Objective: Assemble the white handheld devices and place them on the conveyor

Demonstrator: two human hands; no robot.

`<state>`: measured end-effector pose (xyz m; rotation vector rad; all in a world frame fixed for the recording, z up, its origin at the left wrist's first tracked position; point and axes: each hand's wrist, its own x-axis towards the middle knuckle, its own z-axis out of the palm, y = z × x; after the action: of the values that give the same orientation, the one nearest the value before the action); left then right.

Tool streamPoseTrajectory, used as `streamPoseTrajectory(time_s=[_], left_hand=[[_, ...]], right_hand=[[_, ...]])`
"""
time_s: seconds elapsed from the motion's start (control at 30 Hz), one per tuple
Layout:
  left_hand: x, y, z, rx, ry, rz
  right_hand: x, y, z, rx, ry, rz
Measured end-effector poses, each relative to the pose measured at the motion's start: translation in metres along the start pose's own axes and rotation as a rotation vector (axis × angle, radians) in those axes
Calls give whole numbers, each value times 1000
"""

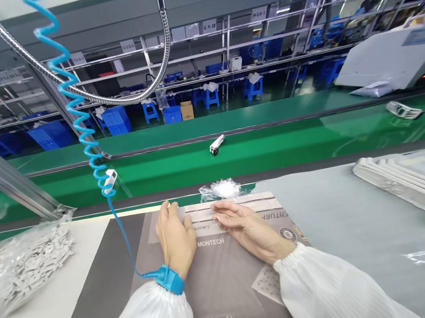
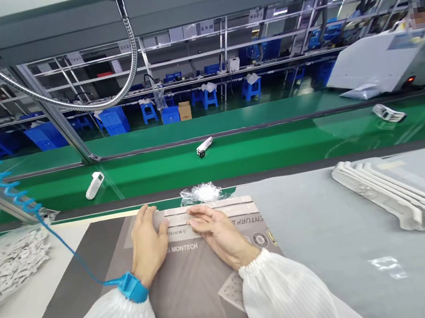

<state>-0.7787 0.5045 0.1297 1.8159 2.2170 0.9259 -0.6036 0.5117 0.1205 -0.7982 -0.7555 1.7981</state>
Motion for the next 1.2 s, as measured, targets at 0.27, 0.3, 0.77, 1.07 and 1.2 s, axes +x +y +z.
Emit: streamPoseTrajectory(time_s=[0.27,0.3,0.77,1.07,1.2], left_hand=[[0,-2,3,-27,33,18],[0,-2,3,-30,38,20],[-2,-1,-1,-58,44,35],[-4,3,-2,-70,66,8],[-6,5,3,-109,75,-1]], right_hand=[[0,0,-1,-2,-4,-4],[0,0,-1,-3,-2,-7],[-2,-2,1,-22,-8,-10],[-8,-6,6,-12,4,13],[-7,-37,11,-86,-41,-22]])
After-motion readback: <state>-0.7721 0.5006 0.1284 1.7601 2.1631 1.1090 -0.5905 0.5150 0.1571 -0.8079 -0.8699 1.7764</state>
